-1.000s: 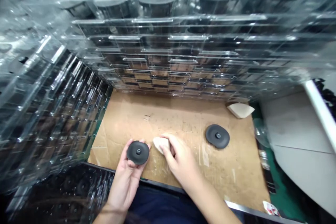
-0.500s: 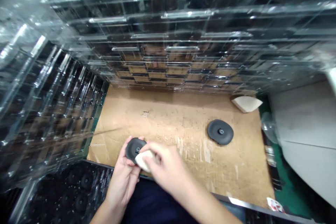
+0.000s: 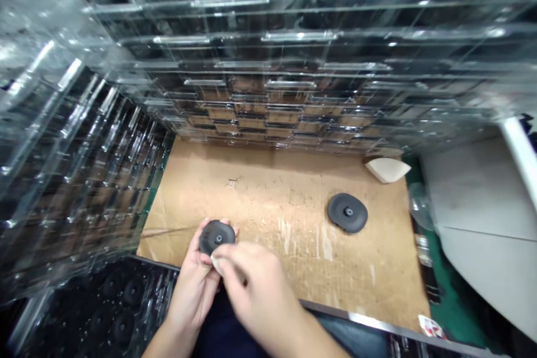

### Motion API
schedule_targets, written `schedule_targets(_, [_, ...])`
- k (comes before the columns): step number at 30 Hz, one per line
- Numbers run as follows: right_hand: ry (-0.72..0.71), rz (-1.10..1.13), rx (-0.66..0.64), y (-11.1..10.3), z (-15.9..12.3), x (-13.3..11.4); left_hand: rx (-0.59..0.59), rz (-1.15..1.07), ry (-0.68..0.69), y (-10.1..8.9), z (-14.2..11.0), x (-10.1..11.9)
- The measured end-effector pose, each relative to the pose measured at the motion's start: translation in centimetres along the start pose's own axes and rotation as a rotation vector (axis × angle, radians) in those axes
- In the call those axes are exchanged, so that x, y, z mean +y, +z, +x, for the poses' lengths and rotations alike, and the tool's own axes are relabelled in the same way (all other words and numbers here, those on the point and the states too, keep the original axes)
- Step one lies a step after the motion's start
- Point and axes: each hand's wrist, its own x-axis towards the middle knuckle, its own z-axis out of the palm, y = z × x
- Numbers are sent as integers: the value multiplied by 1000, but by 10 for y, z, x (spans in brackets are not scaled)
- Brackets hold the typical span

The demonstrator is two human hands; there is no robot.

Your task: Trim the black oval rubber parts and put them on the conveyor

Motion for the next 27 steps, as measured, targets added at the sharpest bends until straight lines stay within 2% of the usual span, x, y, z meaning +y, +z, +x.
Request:
schedule_targets(5, [42,-49,115,-8,14,7,45,22,33,0,-1,0])
schedule_targets(7, [6,-55,88,-5,14,2,52,21,34,-1,0,0])
schedule_targets(11, [-65,-67,-46,5,15,-9,40,26,22,-4,2,-1])
schedule_targets(15, [-74,-68,-9,12,14,-8,27,25,34,-5,3,-2])
schedule_targets(19, [-26,-68,25,-3,-10,11,-24,34,29,-3,2,2])
schedule_targets(22, [73,-117,134,-24,-28,21,-53,43,7,-1,-1,5])
schedule_targets(25, [92,-124,227,-30,-36,6,-90,58,-20,4,-8,6])
schedule_targets(27, [-19,-73,265,-23,-36,-15,-115,73,-43,8,-16,6])
